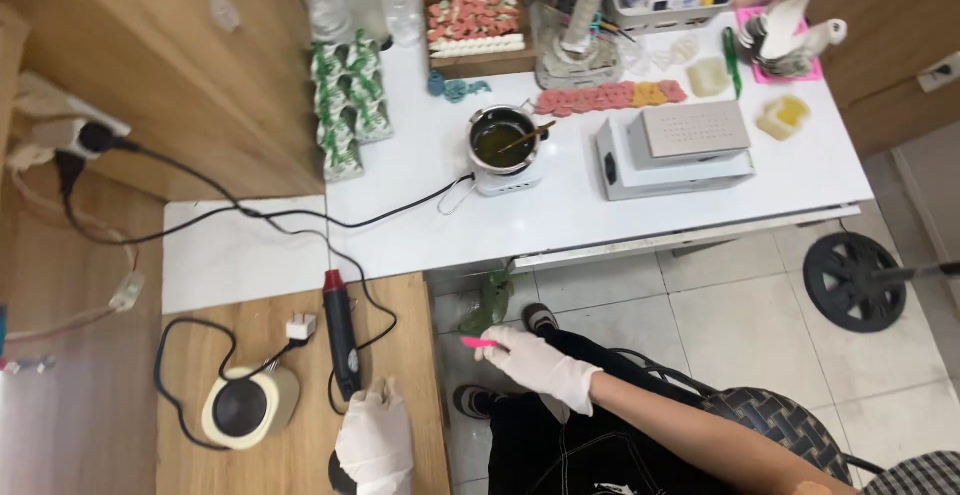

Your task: Preparing and manipulating candle wicks and wax components for production.

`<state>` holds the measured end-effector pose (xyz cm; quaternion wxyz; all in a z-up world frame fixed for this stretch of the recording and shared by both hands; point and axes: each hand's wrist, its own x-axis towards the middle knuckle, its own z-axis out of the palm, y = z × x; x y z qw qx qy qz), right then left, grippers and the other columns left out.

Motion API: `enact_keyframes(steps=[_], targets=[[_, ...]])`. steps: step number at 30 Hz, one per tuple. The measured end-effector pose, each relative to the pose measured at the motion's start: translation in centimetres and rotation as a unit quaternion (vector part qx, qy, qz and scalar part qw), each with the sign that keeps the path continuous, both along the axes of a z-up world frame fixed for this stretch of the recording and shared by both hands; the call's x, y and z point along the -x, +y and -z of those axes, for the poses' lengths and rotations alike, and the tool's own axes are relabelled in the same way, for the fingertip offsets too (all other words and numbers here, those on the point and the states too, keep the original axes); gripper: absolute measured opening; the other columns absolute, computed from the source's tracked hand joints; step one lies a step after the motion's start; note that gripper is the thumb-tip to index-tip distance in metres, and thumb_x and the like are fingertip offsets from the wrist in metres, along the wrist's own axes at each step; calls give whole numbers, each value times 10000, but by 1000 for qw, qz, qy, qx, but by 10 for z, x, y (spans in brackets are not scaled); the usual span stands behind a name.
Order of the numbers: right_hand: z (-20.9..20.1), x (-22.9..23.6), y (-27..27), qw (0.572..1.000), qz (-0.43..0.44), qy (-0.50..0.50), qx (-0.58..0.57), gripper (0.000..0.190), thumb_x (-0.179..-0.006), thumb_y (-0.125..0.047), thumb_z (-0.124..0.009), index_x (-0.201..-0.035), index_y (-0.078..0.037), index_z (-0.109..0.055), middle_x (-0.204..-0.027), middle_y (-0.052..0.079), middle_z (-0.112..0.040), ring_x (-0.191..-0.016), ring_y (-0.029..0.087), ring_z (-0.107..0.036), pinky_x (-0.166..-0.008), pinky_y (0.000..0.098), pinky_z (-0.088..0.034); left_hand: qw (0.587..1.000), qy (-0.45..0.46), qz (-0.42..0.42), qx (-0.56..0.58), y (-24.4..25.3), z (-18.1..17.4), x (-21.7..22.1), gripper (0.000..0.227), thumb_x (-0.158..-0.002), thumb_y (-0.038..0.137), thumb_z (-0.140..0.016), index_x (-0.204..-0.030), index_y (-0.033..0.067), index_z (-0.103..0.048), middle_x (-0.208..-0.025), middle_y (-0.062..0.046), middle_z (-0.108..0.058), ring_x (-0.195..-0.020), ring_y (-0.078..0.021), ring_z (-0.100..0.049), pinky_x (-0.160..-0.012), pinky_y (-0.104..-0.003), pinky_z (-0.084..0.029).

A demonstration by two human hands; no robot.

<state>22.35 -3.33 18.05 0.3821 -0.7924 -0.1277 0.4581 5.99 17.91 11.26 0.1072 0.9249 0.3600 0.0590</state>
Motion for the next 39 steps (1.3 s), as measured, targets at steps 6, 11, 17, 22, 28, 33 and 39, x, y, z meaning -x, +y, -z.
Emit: enact_keyframes(steps=[6, 11, 17, 22, 28, 33, 39], targets=[[28, -80, -100, 942, 331, -13, -53, 396, -1019, -363, -575, -941, -39, -789, -817, 5, -659, -769, 90, -573, -762, 257, -482, 994, -10, 90, 64, -77, -73, -126, 361, -951, 397, -625, -1250, 220, -721, -1129, -44, -721, -983, -275, -716, -842, -400, -573], [-43, -198, -176, 890, 426, -146, -67, 351, -1042, -329, -505, -1007, -64, -733, -677, -16, -445, -651, 95, -416, -609, 280, -399, 984, 28, 68, 160, -137, -78, -194, 380, -917, 407, -628, -1251, 251, -721, -1281, -15, -673, -1062, -241, -698, -907, -387, -562], [-39, -390, -314, 811, 488, -320, -48, 228, -966, -259, -672, -1124, -117, -755, -780, -71, -629, -744, 48, -552, -670, 227, -465, 968, 10, -30, 248, -164, 57, -227, 371, -929, 239, -680, -1294, 181, -708, -1237, -128, -599, -938, -216, -694, -846, -359, -591], [0, -515, -386, 786, 315, -526, 78, 299, -876, -225, -786, -1154, -115, -779, -1111, 150, -674, -999, 293, -667, -850, 373, -515, 970, -41, -60, 231, -191, 130, -262, 380, -905, 138, -741, -1285, 134, -719, -1152, -141, -634, -825, -212, -689, -753, -348, -609], [66, -620, -363, 905, 129, -370, 168, 391, -869, -296, -743, -1250, -209, -725, -1178, 128, -679, -1052, 323, -680, -922, 429, -525, 975, -69, -22, 211, -226, 102, -309, 447, -841, 69, -748, -1285, 97, -700, -1152, -156, -633, -784, -209, -665, -724, -351, -599], [125, -676, -353, 897, 11, -385, 218, 390, -888, -428, -753, -1227, -239, -731, -1116, 163, -708, -1027, 362, -677, -876, 455, -523, 967, -131, 214, 38, -177, 138, -288, 402, -847, 51, -705, -1243, 64, -641, -1199, -213, -664, -981, -287, -679, -742, -321, -588], [154, -690, -354, 890, -16, -408, 201, 484, -782, -433, -789, -1199, -191, -740, -1147, 146, -735, -1060, 338, -694, -912, 431, -534, 987, -46, 83, 127, -179, 177, -249, 483, -786, 31, -752, -1255, 6, -641, -1240, -222, -674, -1049, -302, -707, -726, -308, -629]])
